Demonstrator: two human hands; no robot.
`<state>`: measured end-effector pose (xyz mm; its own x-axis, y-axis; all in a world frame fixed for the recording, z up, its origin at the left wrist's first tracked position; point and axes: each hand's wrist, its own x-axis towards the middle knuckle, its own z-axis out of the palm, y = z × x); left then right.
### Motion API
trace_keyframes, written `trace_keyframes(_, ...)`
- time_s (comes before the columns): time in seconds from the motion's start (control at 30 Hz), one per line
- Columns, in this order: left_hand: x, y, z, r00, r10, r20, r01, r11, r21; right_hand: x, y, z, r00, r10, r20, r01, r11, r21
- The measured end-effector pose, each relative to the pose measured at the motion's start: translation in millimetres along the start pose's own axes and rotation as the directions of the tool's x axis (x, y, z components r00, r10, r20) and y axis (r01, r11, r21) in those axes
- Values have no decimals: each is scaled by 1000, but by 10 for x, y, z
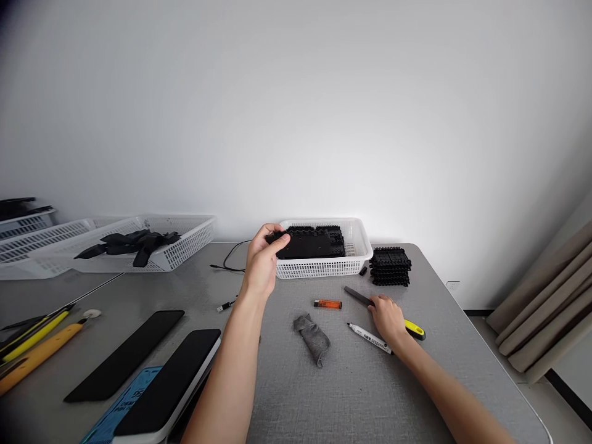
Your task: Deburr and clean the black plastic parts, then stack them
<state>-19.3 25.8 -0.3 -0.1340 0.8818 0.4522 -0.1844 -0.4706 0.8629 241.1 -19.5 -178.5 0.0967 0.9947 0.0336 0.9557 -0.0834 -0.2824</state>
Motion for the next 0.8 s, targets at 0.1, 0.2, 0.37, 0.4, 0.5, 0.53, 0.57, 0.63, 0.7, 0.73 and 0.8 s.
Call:
trace_keyframes(0.1, 0, -4, -7, 1000, -8, 3, 8, 1000, -17, -17, -28, -1, 1000, -3, 2, 3, 1000, -24)
trace_keyframes(0.2, -2, -6, -16, 999, -25, 41, 27, 998, -57, -33, -65, -24, 1000, -4, 5, 4, 1000, -19)
trace_keyframes(0.37, -30, 28, -28, 993, -30, 116, 36, 998, -50, -23, -235, -253, 999, -37, -18, 39, 994, 102)
trace_keyframes(0.4, -40, 39, -27, 991, -42, 126, 47, 998, -35, -15, -297, -344, 997, -65, -30, 69, 984, 165)
trace_keyframes(0.5, -63, 61, -14, 978, -104, 178, 106, 994, -1, 19, -534, -683, 971, -219, -95, 232, 772, 592)
trace_keyframes(0.53, -66, 63, -8, 971, -122, 203, 124, 992, 3, 34, -621, -804, 961, -252, -114, 245, 580, 777)
trace_keyframes(0.57, -65, 59, -1, 965, -132, 227, 134, 991, 3, 52, -706, -919, 961, -243, -131, 226, 420, 879)
trace_keyframes(0.63, -55, 41, 7, 963, -101, 248, 107, 994, -9, 93, -858, -1115, 980, -182, -80, 117, 208, 971)
trace_keyframes(0.7, -41, 15, 10, 971, -26, 238, 28, 1000, -5, 135, -976, -1250, 989, -145, 20, -14, 44, 999)
trace_keyframes(0.73, -36, 4, 10, 974, 20, 227, -23, 1000, 13, 154, -1023, -1294, 988, -140, 60, -66, -42, 997)
trace_keyframes(0.8, -39, -7, 13, 968, 111, 223, -134, 987, 92, 185, -1099, -1340, 984, -152, 94, -126, -217, 968)
